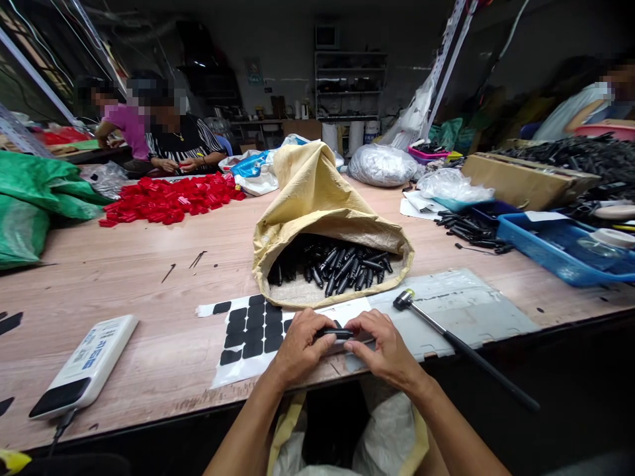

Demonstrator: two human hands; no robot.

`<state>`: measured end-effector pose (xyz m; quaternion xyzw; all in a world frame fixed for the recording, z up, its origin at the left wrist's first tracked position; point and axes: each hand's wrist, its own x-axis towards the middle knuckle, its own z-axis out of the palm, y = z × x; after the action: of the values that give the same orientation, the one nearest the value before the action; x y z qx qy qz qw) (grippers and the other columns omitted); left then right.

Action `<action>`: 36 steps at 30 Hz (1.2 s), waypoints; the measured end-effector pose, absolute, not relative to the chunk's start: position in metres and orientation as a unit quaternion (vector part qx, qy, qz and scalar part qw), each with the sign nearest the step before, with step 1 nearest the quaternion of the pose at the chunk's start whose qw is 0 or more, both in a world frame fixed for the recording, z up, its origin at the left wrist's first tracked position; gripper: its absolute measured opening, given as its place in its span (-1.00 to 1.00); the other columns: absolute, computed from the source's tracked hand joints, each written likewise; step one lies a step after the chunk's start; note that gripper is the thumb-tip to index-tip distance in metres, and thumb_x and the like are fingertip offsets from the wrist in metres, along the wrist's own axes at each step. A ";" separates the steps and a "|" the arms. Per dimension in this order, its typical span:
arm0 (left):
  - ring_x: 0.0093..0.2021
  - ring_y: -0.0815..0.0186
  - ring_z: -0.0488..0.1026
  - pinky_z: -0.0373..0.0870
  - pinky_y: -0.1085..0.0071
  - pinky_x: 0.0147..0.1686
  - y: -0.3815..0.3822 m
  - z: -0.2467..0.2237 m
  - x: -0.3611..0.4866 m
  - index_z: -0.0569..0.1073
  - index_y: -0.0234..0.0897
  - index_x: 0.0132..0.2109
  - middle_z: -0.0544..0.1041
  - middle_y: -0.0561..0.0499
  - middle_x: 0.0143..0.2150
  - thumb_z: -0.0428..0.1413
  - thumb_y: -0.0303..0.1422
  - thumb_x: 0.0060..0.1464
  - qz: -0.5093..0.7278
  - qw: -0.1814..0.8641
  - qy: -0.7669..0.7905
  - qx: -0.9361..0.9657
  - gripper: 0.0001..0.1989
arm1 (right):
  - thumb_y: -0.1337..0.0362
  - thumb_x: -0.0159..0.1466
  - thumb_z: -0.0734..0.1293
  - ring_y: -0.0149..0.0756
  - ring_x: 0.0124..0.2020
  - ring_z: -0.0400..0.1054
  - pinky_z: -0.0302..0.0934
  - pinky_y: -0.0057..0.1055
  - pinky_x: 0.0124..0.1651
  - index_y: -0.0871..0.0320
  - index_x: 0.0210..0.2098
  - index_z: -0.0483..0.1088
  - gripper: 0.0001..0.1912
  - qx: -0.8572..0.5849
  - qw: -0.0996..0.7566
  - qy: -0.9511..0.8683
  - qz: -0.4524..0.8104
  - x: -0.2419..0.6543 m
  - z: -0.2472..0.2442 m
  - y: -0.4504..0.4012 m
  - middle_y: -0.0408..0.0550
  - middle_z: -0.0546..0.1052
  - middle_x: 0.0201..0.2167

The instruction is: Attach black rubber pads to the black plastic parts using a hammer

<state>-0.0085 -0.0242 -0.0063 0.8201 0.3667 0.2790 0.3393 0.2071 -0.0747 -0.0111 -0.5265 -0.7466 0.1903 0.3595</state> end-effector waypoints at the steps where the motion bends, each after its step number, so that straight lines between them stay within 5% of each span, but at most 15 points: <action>1: -0.13 0.17 0.36 0.17 0.23 -0.07 -0.024 -0.007 -0.009 0.57 -0.18 -0.13 0.51 0.00 -0.24 0.10 -0.23 0.24 0.276 0.336 0.367 0.822 -0.80 | 0.20 0.26 0.42 -0.22 -0.19 0.31 0.09 -0.23 -0.09 0.07 -0.21 0.44 -0.86 -0.526 0.358 -0.748 0.188 0.207 -0.011 -0.075 -0.11 0.51 -0.29; 36: -0.24 0.21 0.36 0.13 0.22 -0.13 -0.025 -0.006 -0.007 0.53 -0.22 -0.30 0.55 0.02 -0.36 -0.01 -0.21 0.33 0.238 0.293 0.342 0.860 -0.68 | 0.15 0.28 0.39 -0.23 -0.23 0.25 0.06 -0.23 -0.13 0.08 -0.29 0.43 -0.86 -0.493 0.337 -0.784 0.169 0.205 -0.014 -0.075 -0.12 0.46 -0.38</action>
<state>-0.0065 -0.0248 -0.0063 0.8604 0.3419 0.2380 0.2934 0.2051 -0.0752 -0.0140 -0.4928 -0.7843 0.1692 0.3368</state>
